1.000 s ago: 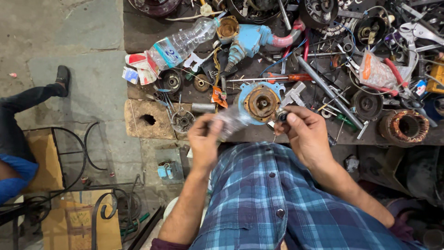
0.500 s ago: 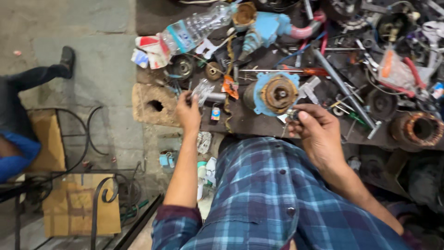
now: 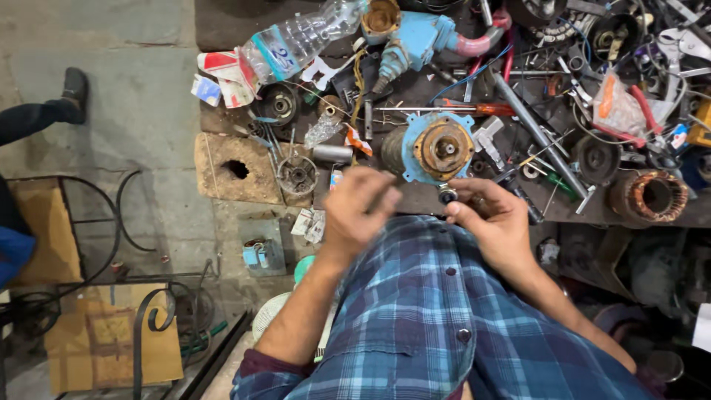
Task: The person uses a screwdriver to pry and adjust components inside a blue motor housing. They then open a small plastic bag, remove a metal ring, and place it into the motor housing.
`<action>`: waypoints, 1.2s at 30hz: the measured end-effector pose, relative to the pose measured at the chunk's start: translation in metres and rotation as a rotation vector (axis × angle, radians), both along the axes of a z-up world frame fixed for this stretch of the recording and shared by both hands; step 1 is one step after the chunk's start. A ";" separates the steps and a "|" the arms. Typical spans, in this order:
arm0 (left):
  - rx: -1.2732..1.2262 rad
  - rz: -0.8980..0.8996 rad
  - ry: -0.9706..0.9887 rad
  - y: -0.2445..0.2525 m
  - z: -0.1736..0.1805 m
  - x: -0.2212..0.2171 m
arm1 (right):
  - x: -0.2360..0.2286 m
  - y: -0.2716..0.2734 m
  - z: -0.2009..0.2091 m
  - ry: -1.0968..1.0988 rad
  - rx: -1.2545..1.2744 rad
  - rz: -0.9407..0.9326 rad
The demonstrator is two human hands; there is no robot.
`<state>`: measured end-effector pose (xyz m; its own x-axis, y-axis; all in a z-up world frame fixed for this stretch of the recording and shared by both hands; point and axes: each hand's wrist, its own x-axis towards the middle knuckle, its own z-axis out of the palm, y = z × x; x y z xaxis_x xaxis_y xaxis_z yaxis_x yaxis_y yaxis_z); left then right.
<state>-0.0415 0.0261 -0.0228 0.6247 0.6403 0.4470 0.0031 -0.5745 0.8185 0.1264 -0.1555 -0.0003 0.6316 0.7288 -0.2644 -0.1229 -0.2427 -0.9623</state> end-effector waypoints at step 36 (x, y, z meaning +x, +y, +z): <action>-1.357 -0.476 -0.009 -0.067 -0.069 -0.006 | 0.011 0.000 0.003 -0.774 -0.150 0.654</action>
